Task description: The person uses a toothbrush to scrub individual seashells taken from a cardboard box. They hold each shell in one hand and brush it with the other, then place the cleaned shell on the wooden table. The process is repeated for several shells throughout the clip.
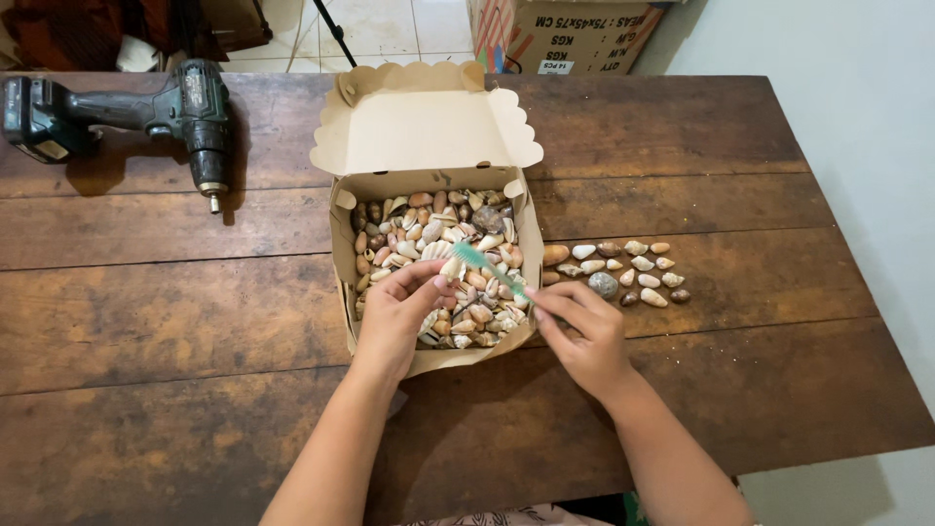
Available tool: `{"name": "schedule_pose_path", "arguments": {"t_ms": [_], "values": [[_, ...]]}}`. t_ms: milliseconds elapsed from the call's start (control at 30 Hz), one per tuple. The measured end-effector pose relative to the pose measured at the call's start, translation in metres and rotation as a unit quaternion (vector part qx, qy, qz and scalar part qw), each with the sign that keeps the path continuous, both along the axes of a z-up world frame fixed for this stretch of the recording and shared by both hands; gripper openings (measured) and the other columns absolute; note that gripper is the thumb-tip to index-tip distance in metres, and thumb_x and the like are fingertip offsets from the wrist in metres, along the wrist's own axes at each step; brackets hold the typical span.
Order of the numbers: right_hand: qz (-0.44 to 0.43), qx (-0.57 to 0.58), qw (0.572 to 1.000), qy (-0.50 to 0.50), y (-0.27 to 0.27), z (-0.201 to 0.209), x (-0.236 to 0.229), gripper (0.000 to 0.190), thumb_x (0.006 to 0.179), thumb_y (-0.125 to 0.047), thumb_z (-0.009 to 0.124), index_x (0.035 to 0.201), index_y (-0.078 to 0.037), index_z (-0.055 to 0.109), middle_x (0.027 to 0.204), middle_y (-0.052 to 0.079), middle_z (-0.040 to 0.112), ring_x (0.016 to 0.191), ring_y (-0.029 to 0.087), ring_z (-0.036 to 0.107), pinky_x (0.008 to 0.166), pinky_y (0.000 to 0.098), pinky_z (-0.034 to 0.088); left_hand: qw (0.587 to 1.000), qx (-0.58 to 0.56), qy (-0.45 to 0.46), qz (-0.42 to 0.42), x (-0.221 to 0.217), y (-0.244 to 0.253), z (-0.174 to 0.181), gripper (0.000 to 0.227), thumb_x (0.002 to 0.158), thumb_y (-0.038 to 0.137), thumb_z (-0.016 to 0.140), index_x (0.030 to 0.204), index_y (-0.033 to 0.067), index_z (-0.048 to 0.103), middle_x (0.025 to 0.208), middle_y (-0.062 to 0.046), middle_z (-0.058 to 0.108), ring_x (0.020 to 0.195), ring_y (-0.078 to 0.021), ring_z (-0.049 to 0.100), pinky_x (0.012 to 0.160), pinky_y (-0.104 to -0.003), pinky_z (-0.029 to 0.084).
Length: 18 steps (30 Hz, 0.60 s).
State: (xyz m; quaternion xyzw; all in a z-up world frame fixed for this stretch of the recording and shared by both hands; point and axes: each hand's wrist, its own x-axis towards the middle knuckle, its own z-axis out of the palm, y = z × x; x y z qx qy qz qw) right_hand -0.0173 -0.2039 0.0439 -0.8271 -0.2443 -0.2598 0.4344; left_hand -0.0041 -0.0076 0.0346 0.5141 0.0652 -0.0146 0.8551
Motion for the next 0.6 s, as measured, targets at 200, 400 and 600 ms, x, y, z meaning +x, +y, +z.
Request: {"name": "schedule_pose_path", "arguments": {"t_ms": [200,400,600], "values": [[-0.006,-0.016,1.000,-0.007,-0.002,-0.024,0.002,0.015,0.072,-0.002,0.062,0.084,-0.009,0.068,0.074,0.007,0.063,0.063,0.023,0.061,0.058,0.0312,0.049,1.000,0.021,-0.014,0.014,0.001,-0.002,-0.011,0.026,0.074,0.003,0.063,0.098,-0.0075,0.059,0.078,-0.017,0.062,0.069,-0.0171,0.060,0.066,-0.029,0.054],[0.005,-0.026,0.999,-0.026,-0.003,-0.006,-0.004,0.012,0.073,-0.006,0.063,0.083,-0.012,0.068,0.075,0.004,0.062,0.064,0.022,0.061,0.059,0.0291,0.049,0.993,0.100,-0.044,0.044,-0.003,-0.004,-0.002,0.024,0.073,0.004,0.065,0.096,-0.0036,0.061,0.077,-0.009,0.062,0.068,-0.0101,0.056,0.065,-0.024,0.052],[-0.008,-0.033,0.999,-0.025,-0.006,-0.027,0.002,0.014,0.074,-0.005,0.062,0.086,-0.010,0.067,0.075,0.005,0.062,0.066,0.023,0.061,0.060,0.0312,0.049,0.984,0.144,-0.080,0.066,0.000,-0.005,-0.014,0.024,0.070,0.004,0.068,0.093,-0.0013,0.063,0.077,-0.007,0.061,0.071,-0.0097,0.057,0.066,-0.021,0.051]]}}
